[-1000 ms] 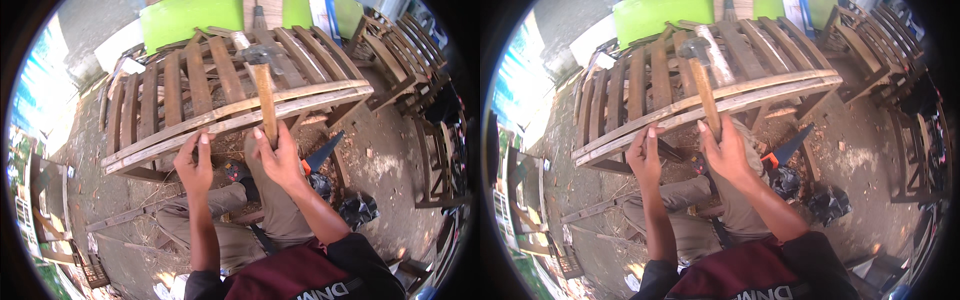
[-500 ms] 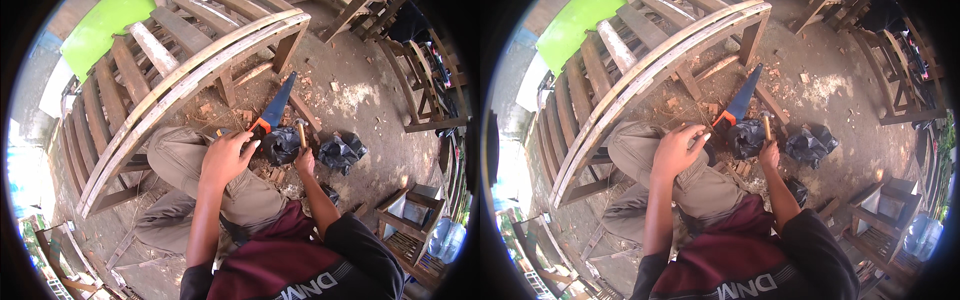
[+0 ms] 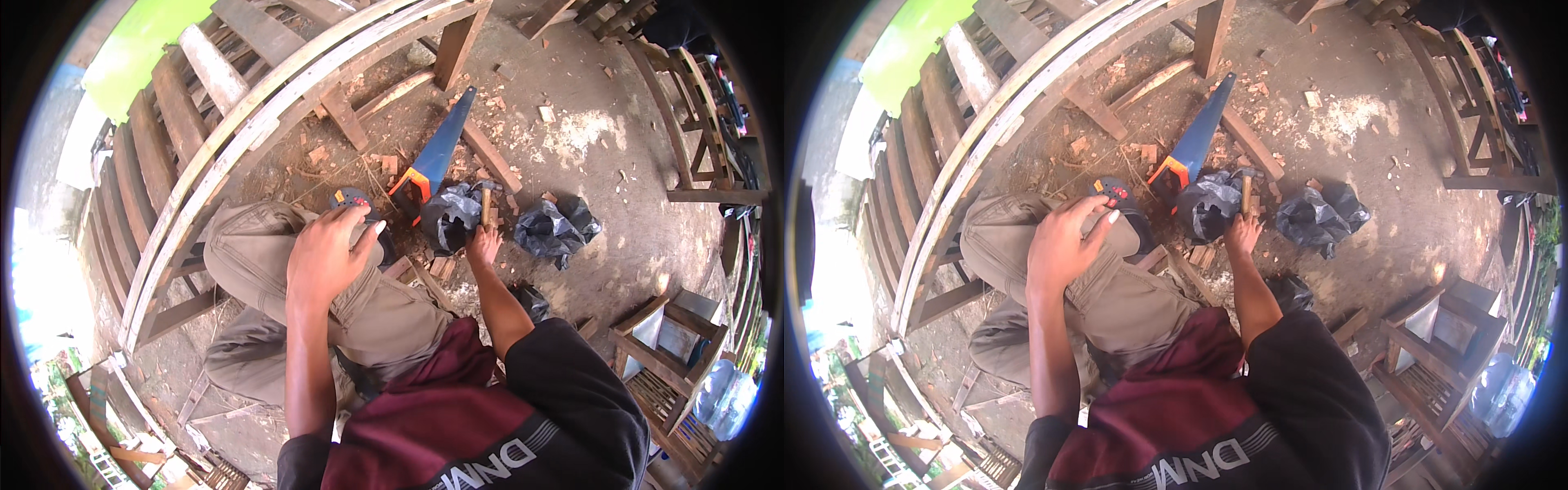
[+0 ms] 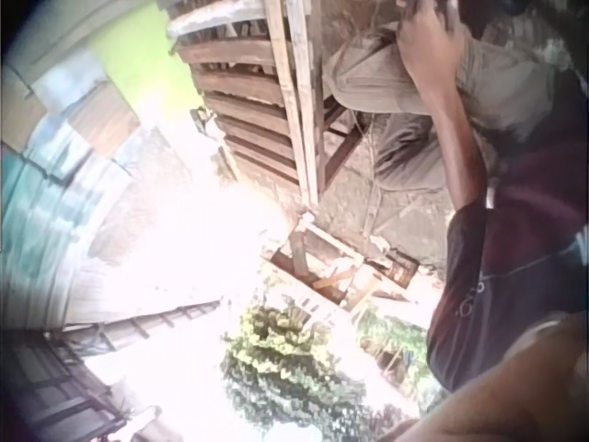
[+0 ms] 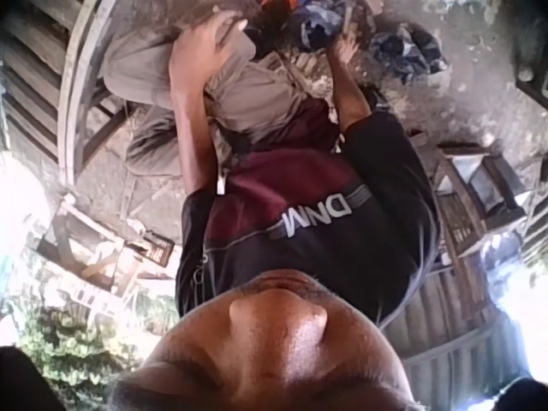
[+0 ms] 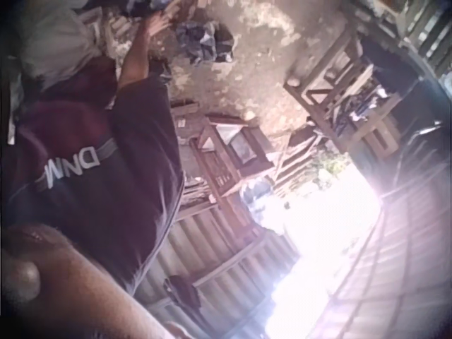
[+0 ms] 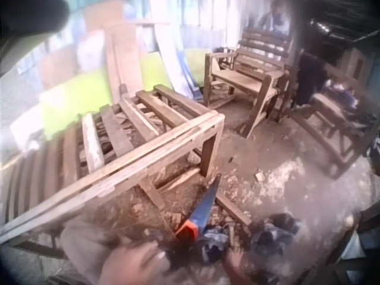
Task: The person assembles a wooden pallet by positioning planks and hammering nails to secure them. The person uses a hammer to drive nails into the wood and adjusts the planks as needed.
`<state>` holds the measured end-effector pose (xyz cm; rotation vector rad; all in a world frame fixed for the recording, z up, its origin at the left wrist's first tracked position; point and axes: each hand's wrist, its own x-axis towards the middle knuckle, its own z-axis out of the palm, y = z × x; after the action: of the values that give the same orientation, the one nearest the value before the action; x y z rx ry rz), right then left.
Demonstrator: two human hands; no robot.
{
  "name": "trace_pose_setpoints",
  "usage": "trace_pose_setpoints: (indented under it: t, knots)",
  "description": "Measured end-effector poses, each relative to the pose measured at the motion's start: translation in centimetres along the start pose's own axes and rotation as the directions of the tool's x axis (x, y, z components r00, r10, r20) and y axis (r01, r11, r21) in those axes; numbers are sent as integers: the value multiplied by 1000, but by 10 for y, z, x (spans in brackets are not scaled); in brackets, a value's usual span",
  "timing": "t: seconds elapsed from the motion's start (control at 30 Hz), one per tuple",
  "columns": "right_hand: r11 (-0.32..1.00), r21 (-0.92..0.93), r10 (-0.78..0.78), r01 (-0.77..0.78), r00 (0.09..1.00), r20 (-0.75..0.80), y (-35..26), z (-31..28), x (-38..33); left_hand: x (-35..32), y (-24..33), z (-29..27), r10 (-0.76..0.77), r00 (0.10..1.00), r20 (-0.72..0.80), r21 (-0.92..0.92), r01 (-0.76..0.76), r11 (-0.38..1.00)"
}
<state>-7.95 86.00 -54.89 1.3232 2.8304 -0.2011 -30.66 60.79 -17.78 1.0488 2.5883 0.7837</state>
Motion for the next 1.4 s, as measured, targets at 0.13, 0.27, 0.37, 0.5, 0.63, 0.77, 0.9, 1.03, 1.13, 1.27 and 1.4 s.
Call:
trace_pose_setpoints:
  t: [0.13,0.27,0.37,0.5,0.63,0.77,0.9,1.03,1.13,1.27,1.4]
  knots:
    - [999,-32,-26,27,999,41,-3,1,4,1,1,0,-35,999,18,-18,35,999]
    - [999,18,25,-27,995,100,0,3,5,0,0,1,-45,999,8,-8,45,999]
    - [999,43,4,-6,999,35,-3,2,4,-2,-1,0,-58,998,13,2,58,998]
    - [998,-68,-5,11,996,89,0,8,8,-2,2,-2,-20,999,26,17,19,1000]
    - [995,98,32,-32,999,-4,4,8,7,1,5,-3,-17,999,33,23,16,1000]
    - [951,309,8,-26,998,57,0,-54,5,3,17,6,-69,997,39,-151,74,986]
    - [722,691,-209,-19,947,244,9,-115,27,15,62,26,-27,993,116,-172,47,984]
    - [565,825,-519,10,782,346,-31,-254,46,27,75,45,80,987,142,-96,-66,993]
    - [442,894,-637,76,728,253,-58,-323,45,28,76,52,186,963,196,-205,-145,968]
    - [374,922,-653,97,734,187,-69,-344,37,20,79,62,234,967,97,-343,-188,920]
    - [309,938,-695,159,711,108,-66,-336,28,16,76,66,154,980,129,-455,-79,887]
